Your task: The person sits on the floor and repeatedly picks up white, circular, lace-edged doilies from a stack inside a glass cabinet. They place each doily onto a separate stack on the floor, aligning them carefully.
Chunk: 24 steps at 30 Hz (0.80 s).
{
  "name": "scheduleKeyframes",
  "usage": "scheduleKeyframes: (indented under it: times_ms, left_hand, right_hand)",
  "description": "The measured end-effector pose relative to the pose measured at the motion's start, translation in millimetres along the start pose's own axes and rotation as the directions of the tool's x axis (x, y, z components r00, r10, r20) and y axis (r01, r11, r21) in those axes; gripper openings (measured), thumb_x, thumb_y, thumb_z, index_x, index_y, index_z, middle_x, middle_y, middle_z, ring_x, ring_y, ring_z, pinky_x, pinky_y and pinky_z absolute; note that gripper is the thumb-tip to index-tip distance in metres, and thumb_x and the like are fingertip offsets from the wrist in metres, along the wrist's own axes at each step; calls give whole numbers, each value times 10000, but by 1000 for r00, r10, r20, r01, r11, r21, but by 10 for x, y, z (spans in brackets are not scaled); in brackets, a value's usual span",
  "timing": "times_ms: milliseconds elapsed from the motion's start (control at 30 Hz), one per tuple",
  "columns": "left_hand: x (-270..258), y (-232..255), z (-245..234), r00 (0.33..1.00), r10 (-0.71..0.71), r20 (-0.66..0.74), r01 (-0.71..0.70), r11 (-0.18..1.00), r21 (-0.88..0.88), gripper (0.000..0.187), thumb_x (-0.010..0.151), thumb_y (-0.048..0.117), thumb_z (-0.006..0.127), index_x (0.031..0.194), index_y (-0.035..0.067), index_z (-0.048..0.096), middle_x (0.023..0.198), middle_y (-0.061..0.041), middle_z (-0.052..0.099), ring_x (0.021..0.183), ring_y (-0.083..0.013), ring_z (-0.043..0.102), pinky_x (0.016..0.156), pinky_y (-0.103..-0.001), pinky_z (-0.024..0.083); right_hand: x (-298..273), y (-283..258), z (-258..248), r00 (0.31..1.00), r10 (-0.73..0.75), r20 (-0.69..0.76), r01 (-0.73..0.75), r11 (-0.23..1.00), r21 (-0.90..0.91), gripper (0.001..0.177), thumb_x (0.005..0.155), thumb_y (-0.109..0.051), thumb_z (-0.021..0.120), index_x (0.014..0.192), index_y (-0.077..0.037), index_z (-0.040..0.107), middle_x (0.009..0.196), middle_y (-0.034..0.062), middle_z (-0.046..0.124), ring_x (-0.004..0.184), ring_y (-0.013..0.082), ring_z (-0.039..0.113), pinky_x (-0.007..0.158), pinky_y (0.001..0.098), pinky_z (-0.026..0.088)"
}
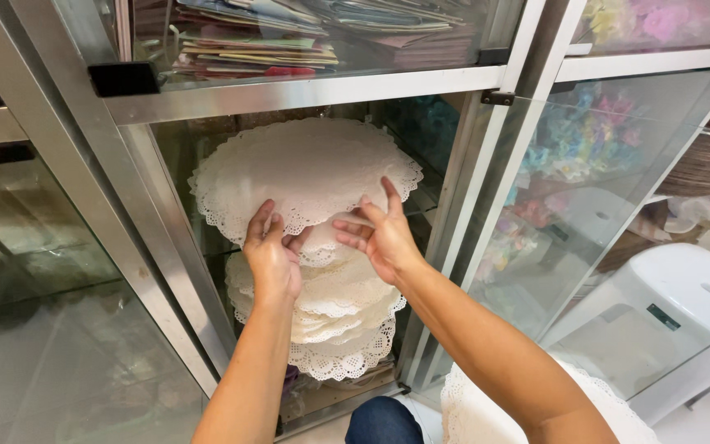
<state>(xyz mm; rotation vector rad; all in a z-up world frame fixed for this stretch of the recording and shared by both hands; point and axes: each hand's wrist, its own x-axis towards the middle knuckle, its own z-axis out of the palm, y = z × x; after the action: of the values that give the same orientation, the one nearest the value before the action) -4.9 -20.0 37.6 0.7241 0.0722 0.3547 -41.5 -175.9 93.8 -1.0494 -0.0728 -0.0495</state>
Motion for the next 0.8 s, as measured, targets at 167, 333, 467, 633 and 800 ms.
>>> scheduleKeyframes:
  times_ms: [167,333,467,633,800]
  left_hand:
    - [78,-72,-51,999,14,33,-14,1000,5,511,1013,39,500,1501,170,427,1217,-125,283,1000,-255,540,974,-586,578]
    - [-208,154,170,999,-15,45,12,998,64,545,1015,17,465,1533,167,388,1061,-81,359,763,-141,558,919,-487,633]
    - [-434,330,298,996,28,82,-40,988,151,711,988,-41,492,1571,289,253,1200,-237,371,878,-310,681,888,-491,644]
    - [-362,261,206,993,77,91,-95,971,219,842,969,-75,531,1579,332,118,1495,-418,130,954,-496,707,883,-503,642]
    - [-205,270,7,979,185,-81,-169,970,176,834,1013,202,656,1573,341,53,995,-104,470,704,-208,681,787,-493,696]
  right_hand:
    - [313,94,-216,997,-13,-70,14,1000,21,685,1071,-316,416,1603,-175,9,1367,372,449,1037,501,677,825,537,612]
    - [307,16,-181,989,-3,-145,3,1000,-2,624,1062,-314,418,1588,-150,126,1293,331,509,1003,478,699,786,512,621]
    - [330,-2,-196,988,-42,-147,37,999,-38,623,1023,-216,512,1560,-131,207,1148,251,542,918,453,725,746,500,635]
    - [457,29,-286,988,-92,-121,86,995,-52,663,958,-64,590,1530,-83,256,1008,164,546,844,414,744,721,488,648]
    - [571,9,-397,988,-77,-131,72,996,-44,682,952,-61,592,1542,-82,251,1021,121,583,855,366,750,728,477,654]
